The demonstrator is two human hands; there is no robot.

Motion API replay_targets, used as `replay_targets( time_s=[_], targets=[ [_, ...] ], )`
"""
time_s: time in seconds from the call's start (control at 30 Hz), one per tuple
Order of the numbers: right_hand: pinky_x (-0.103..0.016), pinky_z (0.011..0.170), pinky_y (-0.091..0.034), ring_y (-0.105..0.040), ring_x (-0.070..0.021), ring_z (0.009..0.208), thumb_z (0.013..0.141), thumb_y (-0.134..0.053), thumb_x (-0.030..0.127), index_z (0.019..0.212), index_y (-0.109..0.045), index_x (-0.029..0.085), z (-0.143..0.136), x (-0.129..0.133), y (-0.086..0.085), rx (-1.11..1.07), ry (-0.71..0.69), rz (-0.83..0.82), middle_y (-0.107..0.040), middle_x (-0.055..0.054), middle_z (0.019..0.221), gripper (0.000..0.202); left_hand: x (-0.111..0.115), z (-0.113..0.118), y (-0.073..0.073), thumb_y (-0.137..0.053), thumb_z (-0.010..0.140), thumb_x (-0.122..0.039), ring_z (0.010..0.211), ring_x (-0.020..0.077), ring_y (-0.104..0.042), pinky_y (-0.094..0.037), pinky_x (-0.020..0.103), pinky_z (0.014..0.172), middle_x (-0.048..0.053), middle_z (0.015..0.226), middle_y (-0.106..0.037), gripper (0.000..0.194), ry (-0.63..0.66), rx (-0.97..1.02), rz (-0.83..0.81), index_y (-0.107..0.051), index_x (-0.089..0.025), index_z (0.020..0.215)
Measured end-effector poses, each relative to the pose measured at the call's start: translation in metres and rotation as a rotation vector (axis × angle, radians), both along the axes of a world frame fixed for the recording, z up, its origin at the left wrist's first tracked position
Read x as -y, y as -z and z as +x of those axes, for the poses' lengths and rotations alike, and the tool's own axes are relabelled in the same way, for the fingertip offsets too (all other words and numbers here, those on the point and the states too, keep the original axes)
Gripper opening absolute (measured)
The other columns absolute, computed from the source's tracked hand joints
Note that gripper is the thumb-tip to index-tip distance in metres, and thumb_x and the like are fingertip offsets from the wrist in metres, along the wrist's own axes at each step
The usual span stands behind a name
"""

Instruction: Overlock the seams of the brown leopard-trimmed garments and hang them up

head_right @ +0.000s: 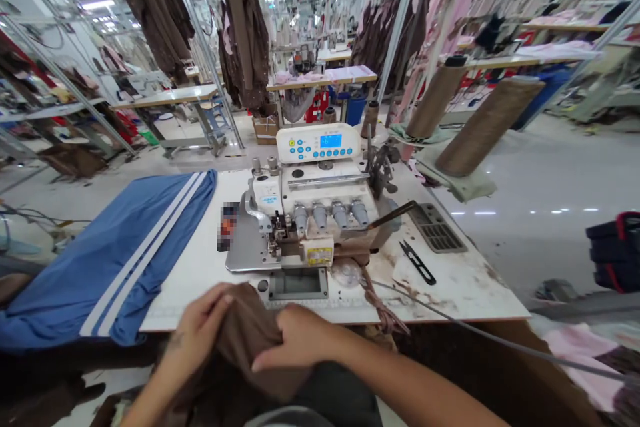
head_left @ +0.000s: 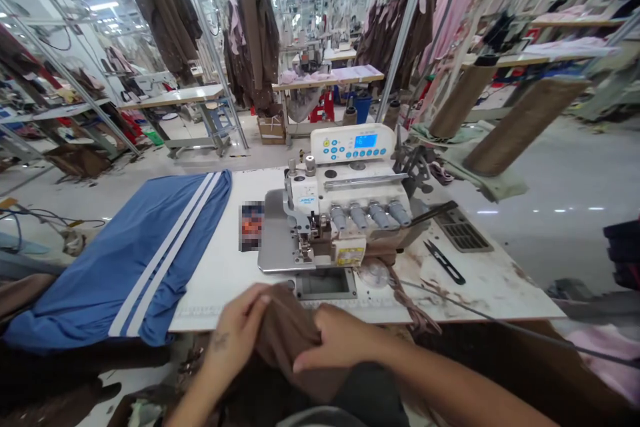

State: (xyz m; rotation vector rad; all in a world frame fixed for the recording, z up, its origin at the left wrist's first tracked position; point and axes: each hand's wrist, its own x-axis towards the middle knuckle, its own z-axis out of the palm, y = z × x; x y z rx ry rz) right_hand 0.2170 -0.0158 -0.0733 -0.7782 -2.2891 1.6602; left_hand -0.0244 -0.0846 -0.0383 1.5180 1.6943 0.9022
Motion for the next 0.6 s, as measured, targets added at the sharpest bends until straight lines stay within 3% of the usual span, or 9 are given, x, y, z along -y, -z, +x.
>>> replay_targets(
  time_s=[0.07,0.1,0.13,0.2,0.27,0.33,0.43,0.5,0.6],
  targets=[
    [-0.022,0.050,-0.032,-0.044,-0.0105,0.053,0.077,-0.086,0.060,0.062,-0.066,0.017,0.001,0.002,0.001,-0.049,-0.108,-0.050,-0.050,0.006,0.053,0.049,-0.013,-0.025,-0.018,-0.058,0.101,-0.054,0.118,0.0294,-0.071,-0.053,0.042,0.108,0.006,0.121,-0.079,0.035,-0.170,-0.152,0.186,-0.077,-0.027,0.114],
    [-0.022,0.052,-0.035,-0.046,-0.0113,0.056,0.080,-0.083,0.060,0.066,-0.069,0.017,0.000,0.001,0.001,-0.116,-0.062,-0.075,-0.055,0.005,0.057,0.047,-0.020,-0.035,-0.026,-0.060,0.101,-0.050,0.124,0.0298,-0.069,-0.050,0.043,0.112,0.006,0.127,-0.077,0.034,-0.266,-0.253,0.316,-0.077,-0.027,0.118],
    [-0.023,0.055,-0.038,-0.049,-0.0123,0.059,0.083,-0.080,0.060,0.070,-0.071,0.017,-0.003,-0.001,0.002,-0.193,0.048,-0.089,-0.059,0.004,0.062,0.046,-0.026,-0.040,-0.032,-0.059,0.102,-0.044,0.130,0.0293,-0.067,-0.048,0.044,0.117,0.007,0.134,-0.075,0.032,-0.316,-0.351,0.445,-0.075,-0.027,0.123],
    [-0.025,0.060,-0.043,-0.051,-0.0145,0.064,0.086,-0.076,0.060,0.072,-0.071,0.016,-0.013,-0.006,0.005,-0.320,0.345,-0.072,-0.062,0.001,0.067,0.046,-0.033,-0.035,-0.035,-0.053,0.105,-0.031,0.141,0.0259,-0.059,-0.042,0.045,0.124,0.006,0.148,-0.067,0.037,-0.181,-0.509,0.614,-0.068,-0.028,0.139],
    [-0.028,0.063,-0.046,-0.053,-0.0165,0.065,0.088,-0.073,0.060,0.074,-0.072,0.016,-0.026,-0.008,0.013,-0.407,0.556,-0.057,-0.063,-0.001,0.068,0.047,-0.035,-0.013,-0.025,-0.050,0.105,-0.024,0.151,0.0239,-0.050,-0.037,0.047,0.128,0.004,0.157,-0.060,0.048,0.108,-0.587,0.606,-0.057,-0.030,0.152],
    [-0.029,0.063,-0.047,-0.053,-0.0175,0.066,0.090,-0.071,0.062,0.077,-0.073,0.016,-0.035,-0.007,0.025,-0.446,0.645,-0.059,-0.064,-0.002,0.069,0.048,-0.039,0.011,-0.013,-0.050,0.106,-0.023,0.157,0.0237,-0.041,-0.035,0.050,0.130,0.004,0.160,-0.056,0.053,0.241,-0.584,0.528,-0.048,-0.028,0.159],
    [-0.028,0.061,-0.047,-0.054,-0.0174,0.065,0.094,-0.068,0.061,0.074,-0.070,0.016,-0.036,-0.001,0.040,-0.439,0.675,-0.029,-0.063,-0.002,0.068,0.049,-0.048,0.022,-0.005,-0.049,0.107,-0.026,0.158,0.0234,-0.038,-0.033,0.054,0.131,0.004,0.160,-0.056,0.045,0.160,-0.471,0.474,-0.055,-0.029,0.152],
    [-0.027,0.059,-0.046,-0.055,-0.0167,0.063,0.096,-0.068,0.055,0.073,-0.069,0.017,-0.027,0.002,0.043,-0.424,0.693,0.018,-0.062,-0.001,0.067,0.045,-0.052,0.011,-0.009,-0.053,0.106,-0.030,0.156,0.0242,-0.042,-0.035,0.054,0.129,0.003,0.156,-0.060,0.026,0.110,-0.318,0.428,-0.069,-0.030,0.128],
    [-0.027,0.064,-0.051,-0.062,-0.0176,0.069,0.097,-0.071,0.040,0.084,-0.072,0.019,-0.011,0.006,0.036,-0.462,0.770,0.200,-0.067,-0.002,0.077,0.025,-0.047,-0.013,-0.017,-0.055,0.106,-0.031,0.154,0.0246,-0.044,-0.039,0.051,0.126,0.004,0.151,-0.064,0.013,0.095,-0.147,0.379,-0.066,-0.026,0.100]
  ],
)
